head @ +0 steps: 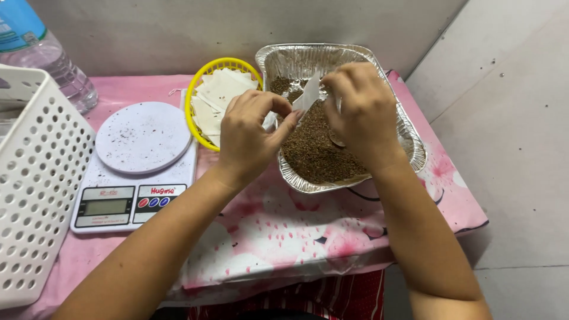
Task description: The person fills small white bags with dark granules using a spoon and places them into a white basket.
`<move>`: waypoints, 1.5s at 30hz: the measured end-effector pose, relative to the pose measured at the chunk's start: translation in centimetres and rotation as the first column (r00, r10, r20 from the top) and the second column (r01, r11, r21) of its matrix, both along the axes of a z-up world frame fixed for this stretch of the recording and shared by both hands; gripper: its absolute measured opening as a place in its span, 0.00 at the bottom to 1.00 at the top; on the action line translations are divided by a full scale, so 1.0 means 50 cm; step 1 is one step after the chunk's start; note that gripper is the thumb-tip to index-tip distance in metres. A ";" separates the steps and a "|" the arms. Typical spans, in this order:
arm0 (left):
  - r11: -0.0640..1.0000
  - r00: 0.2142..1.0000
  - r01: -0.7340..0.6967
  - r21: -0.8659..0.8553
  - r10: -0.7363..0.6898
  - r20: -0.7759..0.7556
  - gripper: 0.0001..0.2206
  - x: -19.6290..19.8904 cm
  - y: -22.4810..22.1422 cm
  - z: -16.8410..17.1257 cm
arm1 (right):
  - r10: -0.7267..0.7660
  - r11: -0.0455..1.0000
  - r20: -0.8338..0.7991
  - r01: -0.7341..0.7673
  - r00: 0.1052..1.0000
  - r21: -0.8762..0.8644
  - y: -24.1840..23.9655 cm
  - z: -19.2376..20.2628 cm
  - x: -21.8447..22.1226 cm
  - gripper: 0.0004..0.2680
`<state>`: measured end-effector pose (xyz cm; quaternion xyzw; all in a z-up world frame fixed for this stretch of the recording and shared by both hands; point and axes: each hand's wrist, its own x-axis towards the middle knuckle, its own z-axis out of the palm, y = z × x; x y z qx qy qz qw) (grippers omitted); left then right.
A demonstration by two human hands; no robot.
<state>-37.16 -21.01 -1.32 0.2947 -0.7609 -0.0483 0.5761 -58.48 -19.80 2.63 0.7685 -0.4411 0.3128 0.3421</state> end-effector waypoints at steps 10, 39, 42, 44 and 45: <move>0.921 0.902 0.178 -0.348 -0.011 0.432 0.10 -0.014 -0.012 -0.016 | -0.626 0.457 0.108 0.251 0.772 0.853 -0.034 -0.013 -0.230 0.26; 0.871 0.980 -0.042 0.489 -0.060 0.190 0.10 -0.091 -0.035 0.011 | 0.136 0.402 0.891 -0.846 0.434 0.351 -0.013 0.108 -0.220 0.08; 0.842 0.975 -0.019 0.540 -0.102 0.195 0.09 -0.083 -0.045 0.018 | 0.147 0.615 0.905 -0.753 0.400 0.233 -0.082 0.028 -0.266 0.09; 0.868 0.969 -0.047 0.494 -0.081 0.234 0.08 -0.089 -0.049 0.011 | 0.143 0.655 0.900 -0.722 0.411 0.226 -0.094 0.013 -0.257 0.08; 0.894 0.960 -0.072 0.442 -0.058 0.273 0.07 -0.091 -0.051 0.007 | 0.143 0.694 0.895 -0.688 0.423 0.214 -0.100 0.005 -0.251 0.07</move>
